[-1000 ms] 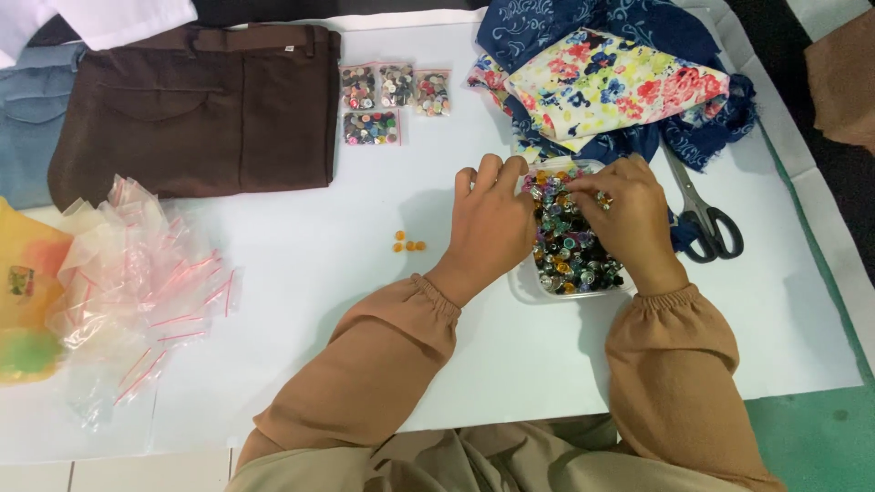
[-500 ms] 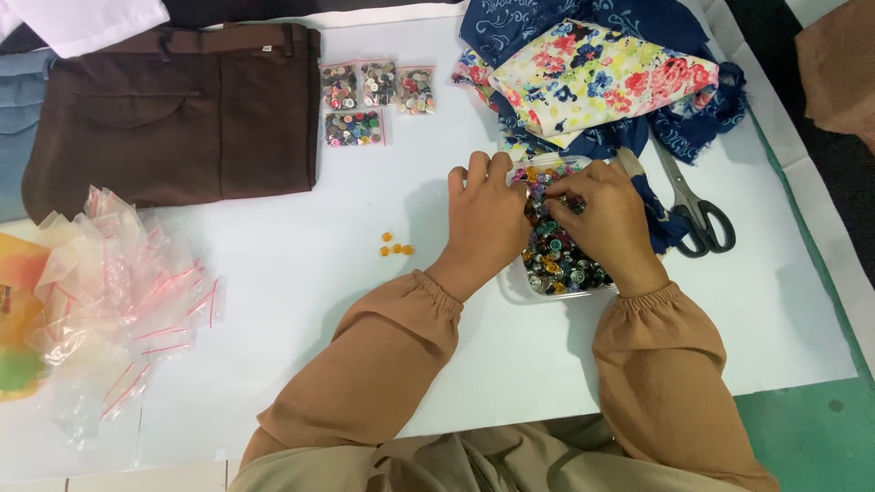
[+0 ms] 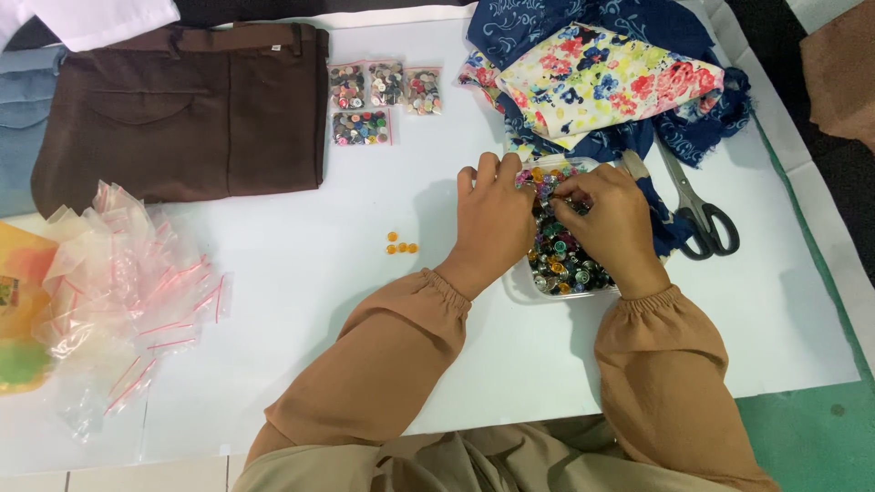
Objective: Sorting small colorful buttons and placing them into plastic bags
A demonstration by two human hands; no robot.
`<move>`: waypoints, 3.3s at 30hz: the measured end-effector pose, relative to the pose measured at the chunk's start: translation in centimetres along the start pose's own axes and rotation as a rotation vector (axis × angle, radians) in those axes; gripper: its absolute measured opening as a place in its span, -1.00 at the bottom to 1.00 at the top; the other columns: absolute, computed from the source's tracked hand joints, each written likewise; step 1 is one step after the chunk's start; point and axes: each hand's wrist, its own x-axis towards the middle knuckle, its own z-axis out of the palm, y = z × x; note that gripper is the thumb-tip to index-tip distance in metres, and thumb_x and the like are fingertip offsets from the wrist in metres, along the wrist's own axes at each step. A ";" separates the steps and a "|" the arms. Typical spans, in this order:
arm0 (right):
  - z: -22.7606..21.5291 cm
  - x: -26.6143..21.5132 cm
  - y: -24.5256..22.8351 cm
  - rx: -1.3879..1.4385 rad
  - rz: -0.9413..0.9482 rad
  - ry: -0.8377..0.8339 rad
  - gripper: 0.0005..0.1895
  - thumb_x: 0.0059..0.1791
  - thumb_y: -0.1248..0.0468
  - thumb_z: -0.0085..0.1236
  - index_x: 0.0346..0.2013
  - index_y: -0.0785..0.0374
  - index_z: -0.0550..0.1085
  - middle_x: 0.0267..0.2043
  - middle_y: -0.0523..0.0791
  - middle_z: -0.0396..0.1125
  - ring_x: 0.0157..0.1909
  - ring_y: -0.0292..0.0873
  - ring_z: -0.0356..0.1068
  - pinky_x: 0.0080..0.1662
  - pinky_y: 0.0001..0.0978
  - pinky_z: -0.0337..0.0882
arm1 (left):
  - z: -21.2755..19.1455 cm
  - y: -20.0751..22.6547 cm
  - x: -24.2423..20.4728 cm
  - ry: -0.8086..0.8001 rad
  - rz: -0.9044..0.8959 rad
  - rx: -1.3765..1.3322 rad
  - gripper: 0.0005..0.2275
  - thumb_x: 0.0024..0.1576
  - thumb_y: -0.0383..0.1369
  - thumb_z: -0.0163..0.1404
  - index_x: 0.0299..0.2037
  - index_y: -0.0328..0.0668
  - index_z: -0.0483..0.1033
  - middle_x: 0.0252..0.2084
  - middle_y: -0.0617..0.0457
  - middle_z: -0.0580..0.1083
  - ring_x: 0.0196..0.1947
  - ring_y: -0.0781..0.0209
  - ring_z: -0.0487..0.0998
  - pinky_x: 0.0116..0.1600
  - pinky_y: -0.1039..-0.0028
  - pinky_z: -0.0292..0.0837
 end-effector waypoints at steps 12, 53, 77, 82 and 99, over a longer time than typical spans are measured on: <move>-0.1 0.0 -0.3 0.017 0.017 0.044 -0.89 -0.09 0.36 0.40 -0.30 0.16 0.63 -0.46 -0.08 0.33 -0.33 0.06 0.38 -0.23 -0.17 0.44 | 1.6 -0.5 -0.2 0.040 0.030 -0.044 -0.94 -0.07 -0.46 0.18 -0.41 -0.13 0.62 -0.16 0.05 0.39 -0.02 0.08 0.25 0.08 0.11 0.09; 5.4 -1.1 -14.9 -0.158 -0.368 -0.104 -0.85 0.12 0.20 0.12 -0.12 0.19 0.53 -0.25 -0.10 0.33 -0.17 -0.08 0.34 -0.16 -0.18 0.37 | -7.4 -11.4 -14.1 0.136 -0.171 -0.011 -0.89 -0.01 -0.33 0.27 -0.35 0.06 0.58 -0.51 0.23 0.49 -0.32 0.20 0.44 0.01 0.20 0.20; 1.0 3.5 -1.2 -0.269 0.005 -0.110 -0.90 -0.04 0.16 0.41 -0.27 0.02 0.65 -0.40 -0.13 0.36 -0.20 0.03 0.40 -0.17 -0.03 0.42 | 1.2 0.0 -0.2 -0.046 -0.133 -0.048 -0.87 -0.15 -0.37 0.22 -0.41 -0.15 0.66 -0.46 0.04 0.40 -0.33 0.06 0.38 -0.13 0.20 0.11; 1.5 3.0 -0.9 -0.301 -0.015 -0.065 -0.92 -0.03 0.17 0.41 -0.30 0.03 0.65 -0.43 -0.16 0.34 -0.21 -0.01 0.40 -0.18 -0.12 0.41 | 2.0 0.6 0.2 0.026 -0.101 -0.020 -0.99 -0.16 -0.46 0.14 -0.57 -0.19 0.59 -0.50 0.00 0.35 -0.37 0.02 0.34 -0.16 0.25 0.05; 1.2 2.5 0.4 -0.150 0.015 -0.006 -0.89 -0.15 0.23 0.37 -0.43 0.07 0.55 -0.48 -0.16 0.33 -0.27 0.00 0.41 -0.23 -0.18 0.43 | -0.3 1.4 -0.2 0.062 -0.039 0.080 -0.92 -0.11 -0.52 0.15 -0.61 -0.16 0.57 -0.40 0.01 0.36 -0.30 0.07 0.29 -0.14 0.25 0.00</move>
